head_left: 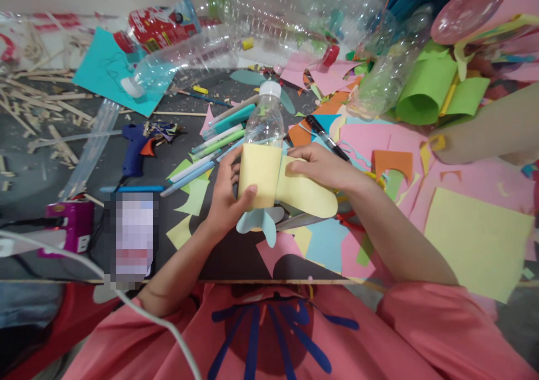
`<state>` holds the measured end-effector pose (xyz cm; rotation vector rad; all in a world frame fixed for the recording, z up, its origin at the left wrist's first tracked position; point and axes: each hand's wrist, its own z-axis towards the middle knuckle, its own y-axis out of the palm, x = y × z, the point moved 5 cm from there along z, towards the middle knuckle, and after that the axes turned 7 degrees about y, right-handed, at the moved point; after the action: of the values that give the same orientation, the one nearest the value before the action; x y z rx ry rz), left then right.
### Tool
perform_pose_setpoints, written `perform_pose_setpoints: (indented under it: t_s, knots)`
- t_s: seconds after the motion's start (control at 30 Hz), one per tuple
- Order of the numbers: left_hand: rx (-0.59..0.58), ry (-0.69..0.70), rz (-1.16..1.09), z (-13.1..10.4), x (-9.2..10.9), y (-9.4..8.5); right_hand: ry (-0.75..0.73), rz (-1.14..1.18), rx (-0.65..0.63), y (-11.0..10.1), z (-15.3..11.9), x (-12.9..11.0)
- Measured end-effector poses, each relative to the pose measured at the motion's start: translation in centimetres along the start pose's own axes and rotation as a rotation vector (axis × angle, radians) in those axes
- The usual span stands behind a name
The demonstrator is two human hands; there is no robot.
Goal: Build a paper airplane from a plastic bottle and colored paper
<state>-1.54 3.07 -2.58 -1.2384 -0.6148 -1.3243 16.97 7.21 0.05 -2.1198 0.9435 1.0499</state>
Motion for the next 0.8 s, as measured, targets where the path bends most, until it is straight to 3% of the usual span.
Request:
perform_pose_setpoints:
  t_s: [0.8]
  knots:
    - [0.013, 0.017, 0.006, 0.07, 0.08, -0.07, -0.101, -0.065, 0.006, 0.01, -0.07, -0.32]
